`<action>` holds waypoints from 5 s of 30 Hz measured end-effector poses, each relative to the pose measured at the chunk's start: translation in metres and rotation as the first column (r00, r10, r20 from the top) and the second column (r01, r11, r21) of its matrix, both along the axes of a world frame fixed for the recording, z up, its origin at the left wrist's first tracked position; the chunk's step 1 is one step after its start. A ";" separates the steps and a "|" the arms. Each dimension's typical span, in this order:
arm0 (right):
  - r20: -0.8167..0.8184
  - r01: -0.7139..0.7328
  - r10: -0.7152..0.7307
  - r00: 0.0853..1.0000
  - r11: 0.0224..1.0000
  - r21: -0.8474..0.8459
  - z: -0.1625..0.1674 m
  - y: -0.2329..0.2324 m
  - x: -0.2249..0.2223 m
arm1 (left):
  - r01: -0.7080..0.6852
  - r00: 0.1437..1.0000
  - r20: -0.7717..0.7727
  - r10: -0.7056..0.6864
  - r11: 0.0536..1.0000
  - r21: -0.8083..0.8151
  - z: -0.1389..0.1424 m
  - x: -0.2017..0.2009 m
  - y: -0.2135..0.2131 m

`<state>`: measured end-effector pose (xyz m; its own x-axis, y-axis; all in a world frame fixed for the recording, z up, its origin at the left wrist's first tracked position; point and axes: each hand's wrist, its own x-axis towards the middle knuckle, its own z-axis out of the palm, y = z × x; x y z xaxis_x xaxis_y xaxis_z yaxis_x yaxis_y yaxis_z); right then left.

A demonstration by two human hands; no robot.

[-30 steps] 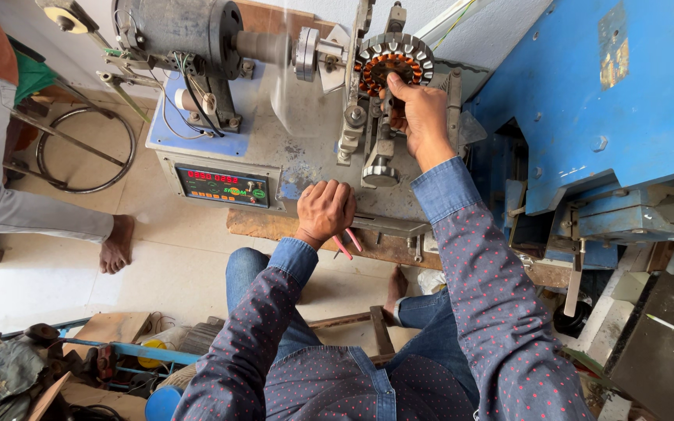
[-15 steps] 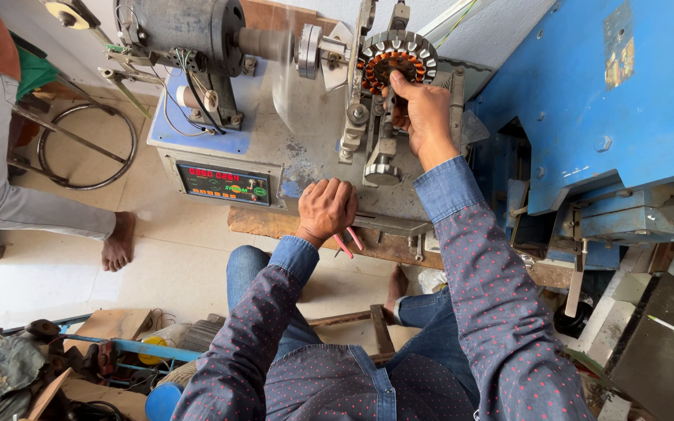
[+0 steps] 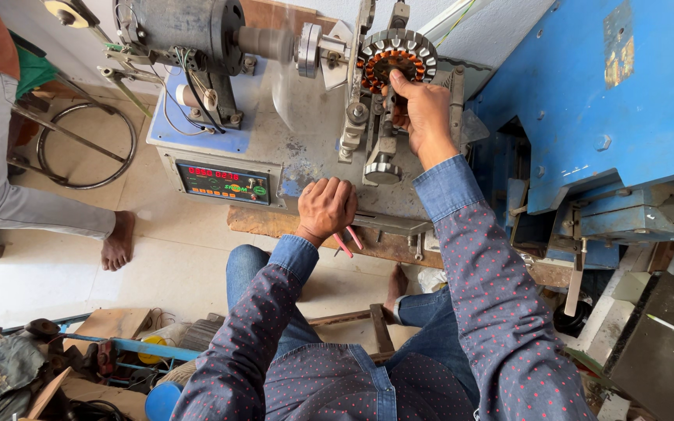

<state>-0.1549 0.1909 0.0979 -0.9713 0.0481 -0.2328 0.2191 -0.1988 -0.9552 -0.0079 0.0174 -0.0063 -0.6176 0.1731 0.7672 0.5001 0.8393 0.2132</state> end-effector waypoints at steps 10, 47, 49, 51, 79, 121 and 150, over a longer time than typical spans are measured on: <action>-0.001 0.001 -0.001 1.000 1.000 -0.011 0.001 -0.002 -0.001 | 0.004 1.000 -0.006 -0.004 1.000 0.006 0.000 -0.001 -0.001; -0.171 -0.103 0.069 0.983 0.975 -0.199 -0.026 0.016 -0.015 | 0.008 1.000 -0.013 -0.008 1.000 0.009 -0.011 0.005 -0.007; -0.130 -0.097 0.075 0.989 0.981 -0.166 -0.021 0.017 -0.011 | 0.007 1.000 -0.020 -0.007 1.000 0.004 -0.012 0.005 -0.007; -0.103 -0.092 0.078 0.992 0.987 -0.134 -0.016 0.017 -0.008 | 0.009 1.000 -0.027 -0.009 1.000 0.009 -0.012 0.004 -0.007; -0.099 -0.062 0.051 0.994 0.992 -0.108 -0.003 0.010 0.002 | -0.007 1.000 -0.009 0.007 1.000 0.005 -0.011 0.006 -0.005; 0.022 0.014 -0.015 1.000 0.998 0.056 -0.012 0.009 -0.011 | 0.068 0.971 -0.237 0.032 0.913 0.402 0.095 -0.017 -0.024; 0.144 -0.194 0.162 0.976 0.950 0.245 0.011 0.032 0.009 | 0.093 0.941 0.329 -0.076 0.995 -0.038 0.143 -0.242 -0.071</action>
<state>-0.1458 0.2228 0.1092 -0.9350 -0.0495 -0.3513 0.3451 0.1019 -0.9330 -0.2503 -0.0541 0.1372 -0.8139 0.2699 0.5145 0.4799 0.8114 0.3336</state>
